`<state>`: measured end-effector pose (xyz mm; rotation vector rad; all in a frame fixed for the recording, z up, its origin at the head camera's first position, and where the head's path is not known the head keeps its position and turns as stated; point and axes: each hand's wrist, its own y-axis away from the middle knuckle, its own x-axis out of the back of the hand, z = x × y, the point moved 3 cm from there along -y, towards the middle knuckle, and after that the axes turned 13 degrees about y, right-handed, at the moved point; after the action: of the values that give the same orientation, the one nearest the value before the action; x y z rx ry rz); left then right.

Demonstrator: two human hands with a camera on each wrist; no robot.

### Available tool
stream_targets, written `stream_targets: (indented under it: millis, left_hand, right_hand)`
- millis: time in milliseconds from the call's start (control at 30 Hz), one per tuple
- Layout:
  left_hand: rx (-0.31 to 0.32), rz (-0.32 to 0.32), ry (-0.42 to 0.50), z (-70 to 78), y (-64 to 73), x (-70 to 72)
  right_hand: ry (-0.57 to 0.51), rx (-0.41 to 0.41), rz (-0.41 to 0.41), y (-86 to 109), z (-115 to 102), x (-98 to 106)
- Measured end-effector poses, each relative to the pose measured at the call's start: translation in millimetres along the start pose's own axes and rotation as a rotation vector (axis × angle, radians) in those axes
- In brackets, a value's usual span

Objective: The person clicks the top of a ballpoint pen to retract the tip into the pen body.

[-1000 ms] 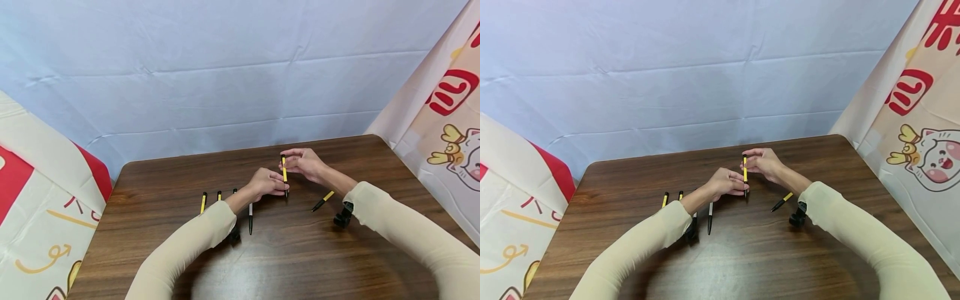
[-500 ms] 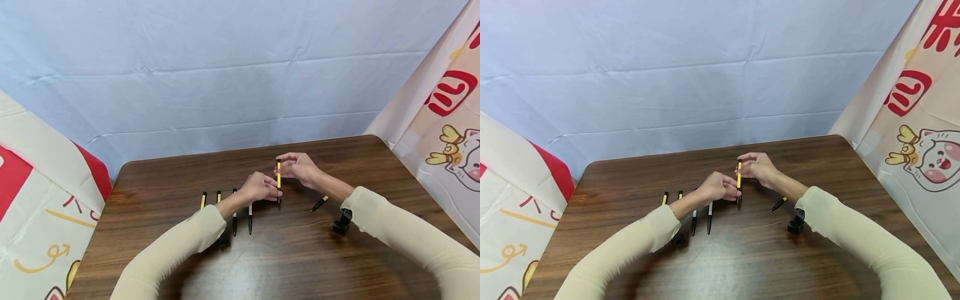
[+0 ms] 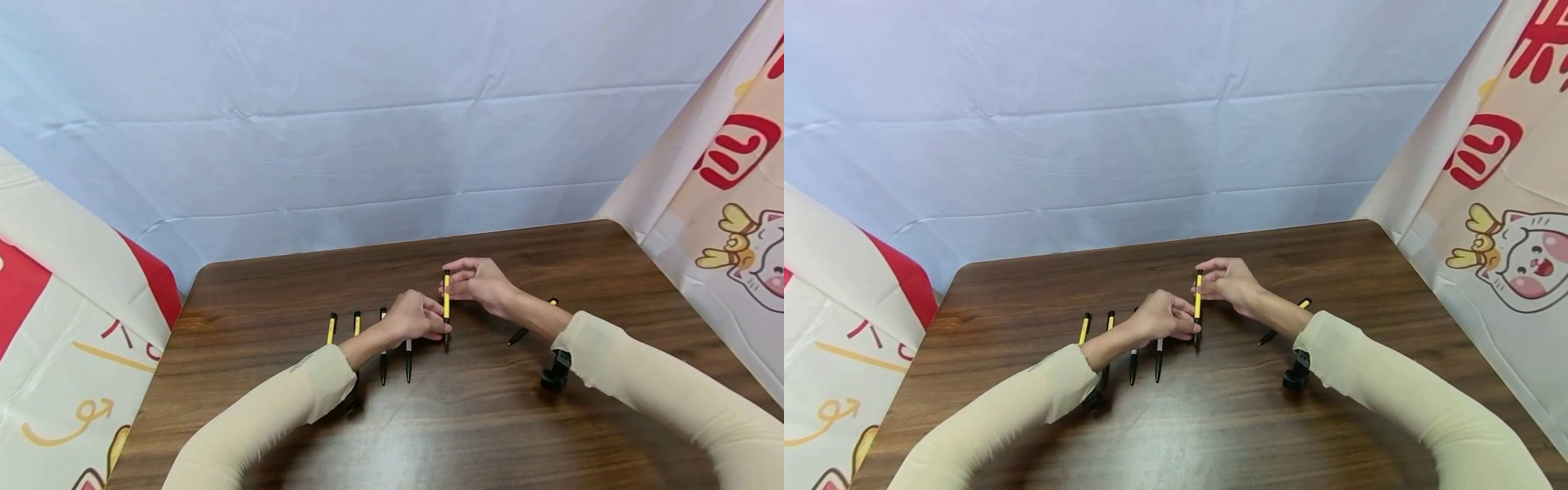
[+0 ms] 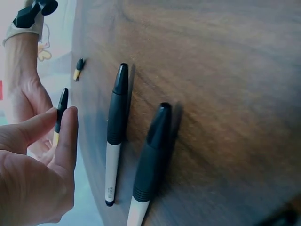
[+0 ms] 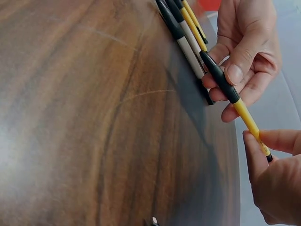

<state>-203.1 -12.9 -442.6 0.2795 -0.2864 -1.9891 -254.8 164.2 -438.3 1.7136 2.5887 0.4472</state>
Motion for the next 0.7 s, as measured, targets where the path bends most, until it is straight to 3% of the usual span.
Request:
stream_targets:
  millis: [167,700]
  left_hand:
    - [-0.017,0.003,-0.087,-3.0,5.9,1.8]
    - [-0.110,-0.042,-0.513,-7.3,21.1,6.1]
  right_hand:
    - [0.019,-0.002,-0.004,2.1,4,-5]
    - [0.162,-0.028,0.005,5.2,19,-18]
